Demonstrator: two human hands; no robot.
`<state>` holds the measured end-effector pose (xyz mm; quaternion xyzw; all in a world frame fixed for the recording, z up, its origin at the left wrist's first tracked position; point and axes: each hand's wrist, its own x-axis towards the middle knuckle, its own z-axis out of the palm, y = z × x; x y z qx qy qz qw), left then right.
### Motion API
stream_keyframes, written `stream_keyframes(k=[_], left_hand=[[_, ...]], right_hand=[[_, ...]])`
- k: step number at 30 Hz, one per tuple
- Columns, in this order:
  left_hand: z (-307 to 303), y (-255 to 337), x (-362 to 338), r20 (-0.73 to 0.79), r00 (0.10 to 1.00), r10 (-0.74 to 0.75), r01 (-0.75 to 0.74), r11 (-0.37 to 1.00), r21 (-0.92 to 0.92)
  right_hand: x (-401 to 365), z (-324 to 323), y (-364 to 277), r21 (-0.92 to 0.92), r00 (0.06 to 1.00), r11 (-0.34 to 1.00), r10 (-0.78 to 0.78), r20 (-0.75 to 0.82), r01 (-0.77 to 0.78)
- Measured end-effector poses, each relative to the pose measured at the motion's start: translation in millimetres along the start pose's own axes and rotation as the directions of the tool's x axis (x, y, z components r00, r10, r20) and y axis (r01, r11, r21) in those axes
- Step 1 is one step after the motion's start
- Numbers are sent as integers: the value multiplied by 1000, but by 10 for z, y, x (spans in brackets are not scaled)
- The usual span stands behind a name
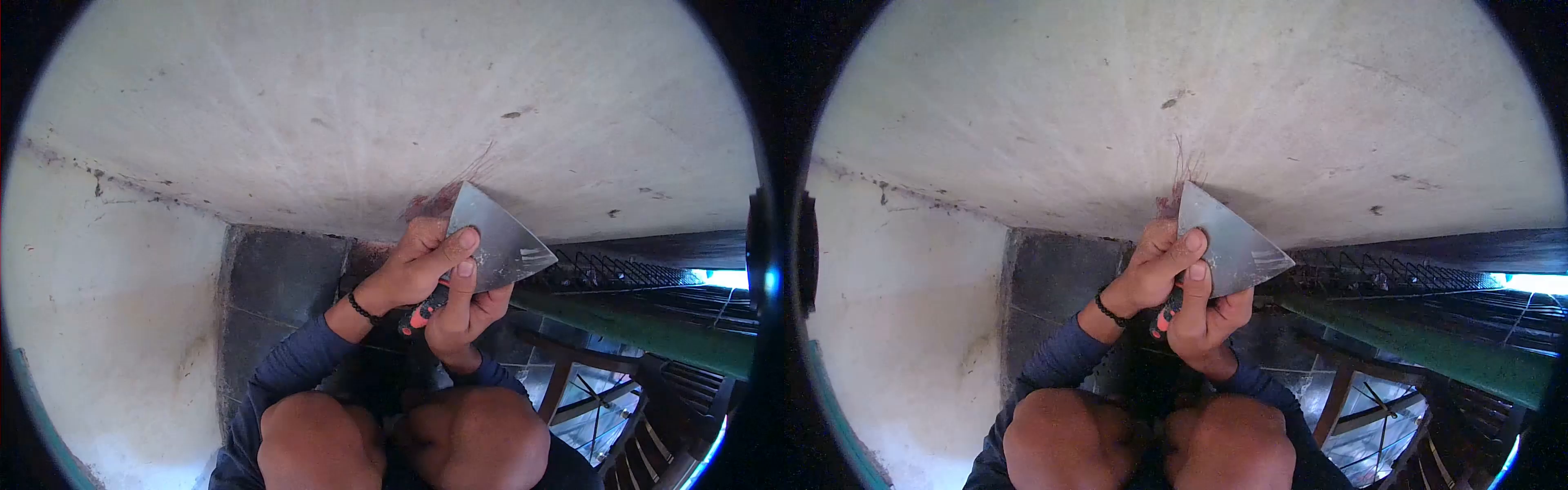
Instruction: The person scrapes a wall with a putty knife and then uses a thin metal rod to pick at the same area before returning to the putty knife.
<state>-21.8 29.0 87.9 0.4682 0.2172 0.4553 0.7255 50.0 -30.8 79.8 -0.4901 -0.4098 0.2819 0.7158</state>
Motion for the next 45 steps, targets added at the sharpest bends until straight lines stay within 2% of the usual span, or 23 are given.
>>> stream_keyframes(k=[6,9,12,15,18,21,27,30,36,39,42,45], left_hand=[[-38,-204,-73,-55,997,-55,55,999,-1],[-11,-344,-91,-138,990,-42,39,999,-22],[-76,-295,-111,-55,993,-105,102,994,-41],[-74,-310,-97,-64,997,-41,41,999,11],[-59,-284,-97,-73,996,-60,59,998,-8],[-36,-230,-103,-70,994,-87,84,996,-40],[-39,-353,-93,-98,995,-23,23,1000,-1],[34,-295,-89,-139,988,-65,58,997,-50],[65,-263,-88,-160,987,-9,10,1000,6],[40,-263,-106,-170,985,-34,45,997,57],[95,-286,-84,-221,975,38,-18,995,94],[113,-202,-100,-220,975,-21,38,996,75]], right_hand=[[-69,-88,114,-34,999,999,26,34,-25],[-107,-132,165,-111,998,992,61,21,-58],[-109,-87,129,-71,999,997,41,6,-40],[-96,-97,110,-13,999,999,44,22,-44],[-121,-130,170,-92,1000,995,29,0,-28],[-85,-124,123,-83,1000,997,-1,18,3],[-14,-144,47,-56,997,997,58,43,-55],[-9,-211,83,-90,995,994,69,71,-63],[9,-220,10,-2,982,989,150,118,-151],[6,-235,35,39,980,987,150,128,-156],[38,-231,7,90,968,969,218,127,-230],[30,-252,32,48,976,984,162,146,-170]])
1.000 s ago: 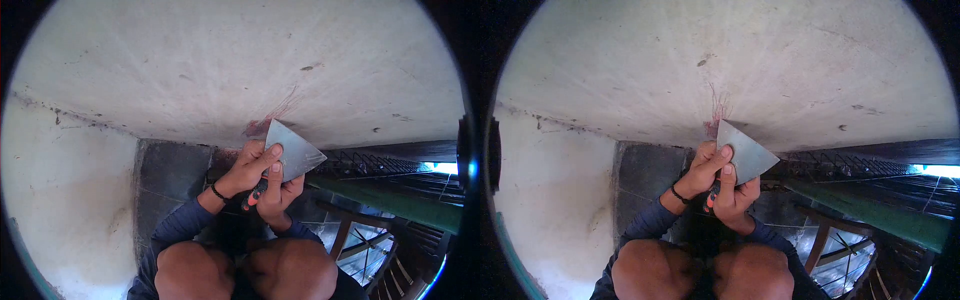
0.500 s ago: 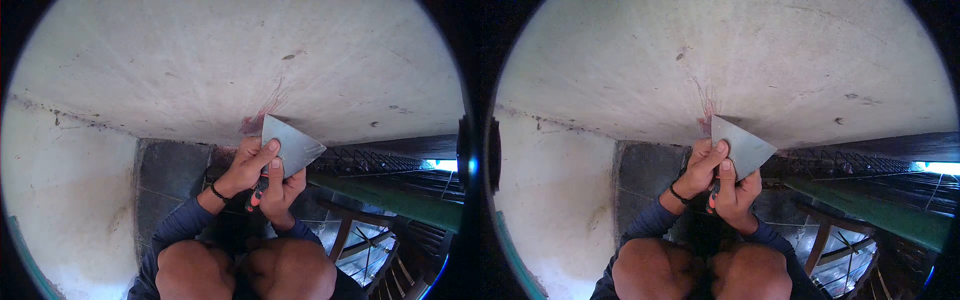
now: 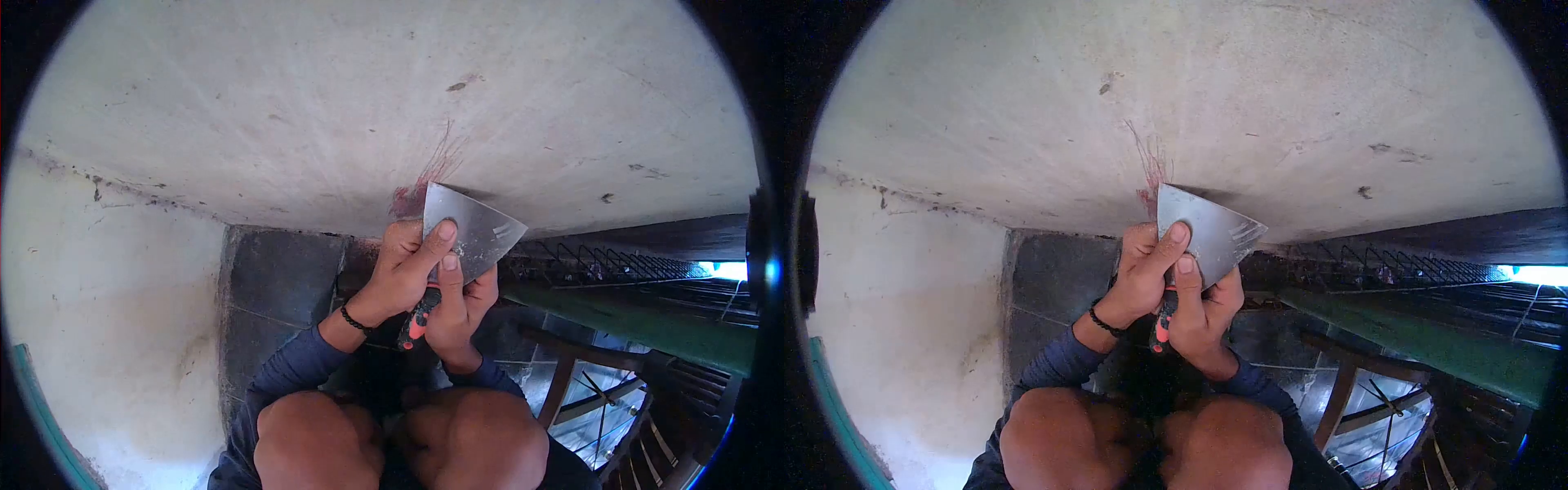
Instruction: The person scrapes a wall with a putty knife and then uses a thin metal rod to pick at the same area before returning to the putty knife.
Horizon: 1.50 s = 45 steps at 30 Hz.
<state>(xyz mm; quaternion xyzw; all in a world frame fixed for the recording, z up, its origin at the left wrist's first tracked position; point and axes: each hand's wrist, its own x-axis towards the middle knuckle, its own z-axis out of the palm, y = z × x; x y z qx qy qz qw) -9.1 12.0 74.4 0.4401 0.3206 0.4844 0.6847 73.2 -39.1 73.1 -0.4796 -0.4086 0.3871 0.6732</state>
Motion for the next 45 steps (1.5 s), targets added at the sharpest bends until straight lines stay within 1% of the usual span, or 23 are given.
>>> stream_keyframes(k=[3,6,9,12,15,18,19,21,22,23,24,26,28,29,31,34,35,37,40,41,43,45], left_hand=[[-59,-54,26,42,999,6,-6,1000,-15],[-58,-12,43,58,998,17,-15,999,-34],[-103,-73,55,77,997,28,-29,1000,10],[-87,-133,58,58,998,19,-16,999,-39],[-118,-65,49,85,996,-24,24,1000,11],[-45,126,162,118,985,125,-124,992,-20],[19,216,178,116,983,144,-139,989,-46],[97,408,200,110,977,181,-172,981,-89],[81,426,198,115,976,183,-179,983,-43],[56,378,168,118,976,184,-185,983,-1],[16,293,130,121,977,176,-182,983,39],[-107,32,94,116,989,88,-90,996,8],[-169,-154,48,95,996,0,1,1000,-8],[-176,-202,34,95,995,21,-20,1000,-11],[-141,-147,70,100,992,74,-73,997,-14],[-121,76,115,158,981,110,-117,992,39],[-110,91,113,153,983,104,-109,994,28],[-96,109,101,140,985,97,-99,995,9],[-178,-18,82,146,986,75,-88,992,86],[-173,-24,91,137,987,86,-96,993,70],[-114,45,94,109,989,104,-108,994,35],[-87,224,110,133,985,114,-121,991,49]], right_hand=[[-29,55,24,-54,998,998,-26,-54,23],[-5,36,42,-7,999,1000,-4,-32,4],[-2,49,22,-8,999,1000,-22,-30,22],[-27,57,35,-45,998,999,-19,-54,17],[11,64,29,14,999,1000,-13,-47,14],[168,176,-110,-33,978,982,-188,-89,186],[216,211,-218,-55,967,968,-246,-67,243],[208,184,-264,-6,975,977,-215,-54,215],[215,188,-265,22,977,978,-207,-41,208],[213,219,-242,-7,973,974,-226,-53,226],[158,220,-160,-12,977,980,-200,-75,200],[28,177,70,-29,983,991,-135,-121,132],[-39,127,188,-6,991,996,-84,-107,84],[-60,104,211,3,993,998,-60,-101,61],[-38,108,147,-18,992,997,-80,-95,79],[30,162,22,-36,988,993,-117,-98,114],[35,171,5,-42,987,992,-127,-101,123],[23,173,25,-43,990,995,-94,-107,90],[-20,147,99,-56,993,997,-62,-98,57],[-27,139,118,-64,995,997,-51,-90,46],[3,177,65,-65,992,995,-80,-102,74],[41,220,-37,-49,987,994,-103,-124,98]])
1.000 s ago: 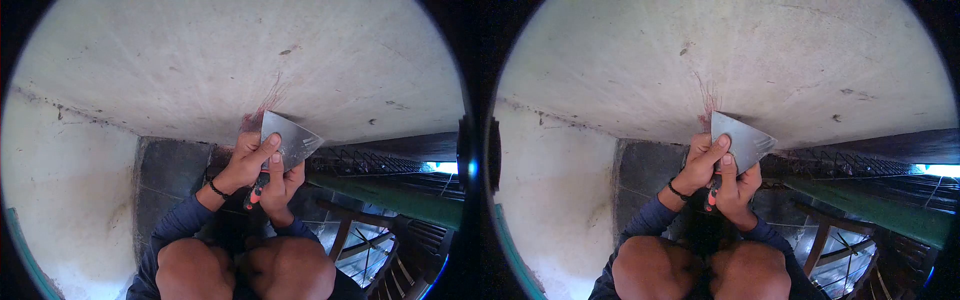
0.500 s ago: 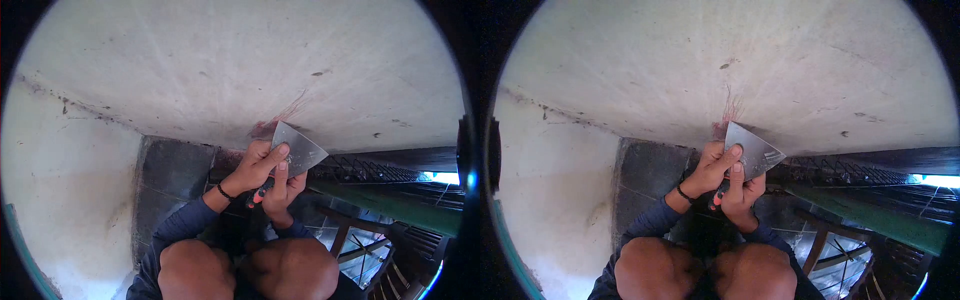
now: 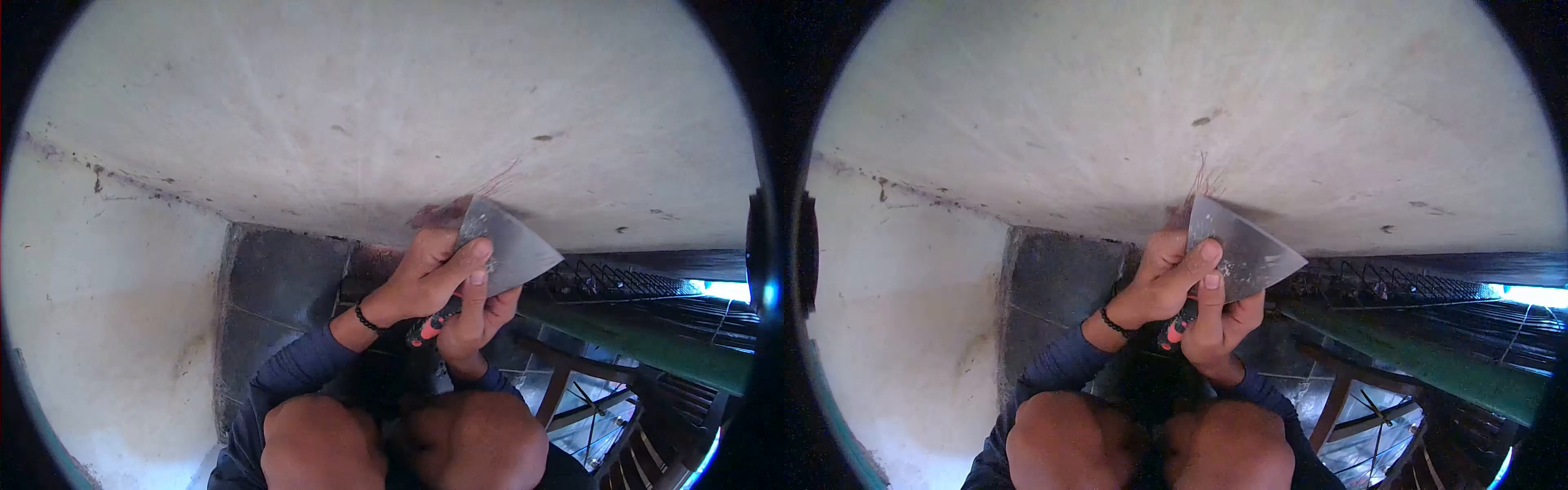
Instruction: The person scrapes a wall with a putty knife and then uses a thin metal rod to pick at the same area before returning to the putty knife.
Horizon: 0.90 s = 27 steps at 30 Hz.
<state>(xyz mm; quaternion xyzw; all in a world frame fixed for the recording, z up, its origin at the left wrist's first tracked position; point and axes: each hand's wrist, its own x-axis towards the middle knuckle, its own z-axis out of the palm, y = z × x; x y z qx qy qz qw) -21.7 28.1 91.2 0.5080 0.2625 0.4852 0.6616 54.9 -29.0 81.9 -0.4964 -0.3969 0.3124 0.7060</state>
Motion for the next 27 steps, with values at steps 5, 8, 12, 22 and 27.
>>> stream_keyframes(k=[5,8,12,22,27], left_hand=[[19,111,62,23,998,54,-54,999,10],[-17,-174,-72,-60,998,-6,8,999,31],[-75,-371,-145,-75,997,-34,35,999,19],[-56,-286,-87,-105,986,131,-107,973,203],[-3,-313,-86,-126,991,34,-24,996,85]], right_hand=[[66,38,-97,117,1000,993,-4,24,2],[-57,-61,117,42,997,997,60,58,-62],[-114,-138,262,-9,987,989,146,72,-145],[-56,-121,313,68,989,987,140,57,-144],[-23,-196,263,-25,987,991,131,95,-129]])
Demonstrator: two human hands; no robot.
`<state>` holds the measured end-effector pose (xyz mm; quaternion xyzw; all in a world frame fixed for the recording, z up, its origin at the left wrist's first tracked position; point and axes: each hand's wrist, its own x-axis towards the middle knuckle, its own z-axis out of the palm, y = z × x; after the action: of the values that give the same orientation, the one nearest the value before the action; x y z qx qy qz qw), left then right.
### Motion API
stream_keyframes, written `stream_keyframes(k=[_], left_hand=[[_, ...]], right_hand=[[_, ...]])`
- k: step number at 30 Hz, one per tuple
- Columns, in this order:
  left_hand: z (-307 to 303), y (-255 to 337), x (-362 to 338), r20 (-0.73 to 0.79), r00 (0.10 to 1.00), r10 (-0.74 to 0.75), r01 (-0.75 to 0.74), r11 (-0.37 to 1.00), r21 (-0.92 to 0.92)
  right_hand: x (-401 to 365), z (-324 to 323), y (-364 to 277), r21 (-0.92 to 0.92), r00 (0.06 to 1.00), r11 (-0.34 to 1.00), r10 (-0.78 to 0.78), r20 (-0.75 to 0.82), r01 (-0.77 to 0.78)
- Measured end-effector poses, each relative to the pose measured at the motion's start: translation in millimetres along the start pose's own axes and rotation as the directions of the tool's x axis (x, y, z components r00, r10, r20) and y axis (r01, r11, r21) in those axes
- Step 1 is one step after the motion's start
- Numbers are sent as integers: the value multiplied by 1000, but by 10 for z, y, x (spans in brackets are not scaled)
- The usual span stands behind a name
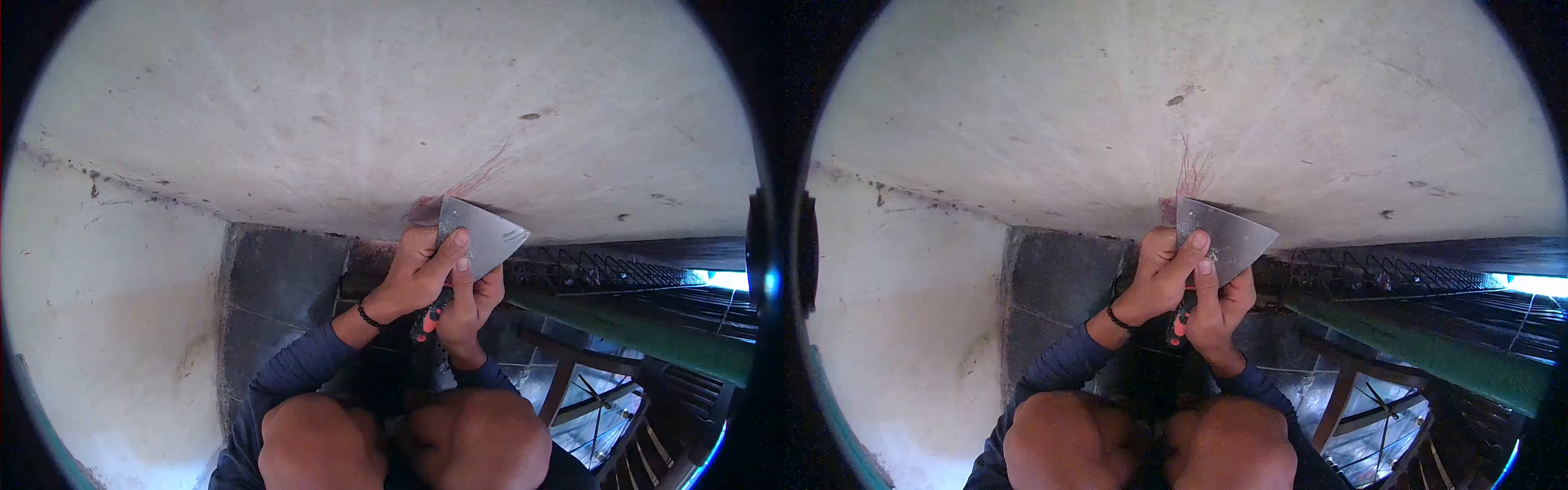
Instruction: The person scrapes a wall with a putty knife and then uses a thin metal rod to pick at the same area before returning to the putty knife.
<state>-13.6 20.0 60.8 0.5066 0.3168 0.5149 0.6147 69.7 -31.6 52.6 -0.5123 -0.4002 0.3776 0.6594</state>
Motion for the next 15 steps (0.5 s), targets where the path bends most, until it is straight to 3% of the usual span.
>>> stream_keyframes(k=[7,10,13,15], left_hand=[[6,4,-11,16,1000,-4,5,999,-35],[36,-15,-10,10,993,-118,118,980,-160],[35,-34,-2,5,999,-34,34,995,-92],[60,96,122,25,993,118,-118,993,7]], right_hand=[[3,-21,-34,-5,1000,1000,2,4,-2],[-19,-17,-55,-38,1000,999,-9,-6,8],[52,-20,-78,-14,998,998,-64,9,65],[127,-16,-109,-36,989,989,-146,7,146]])
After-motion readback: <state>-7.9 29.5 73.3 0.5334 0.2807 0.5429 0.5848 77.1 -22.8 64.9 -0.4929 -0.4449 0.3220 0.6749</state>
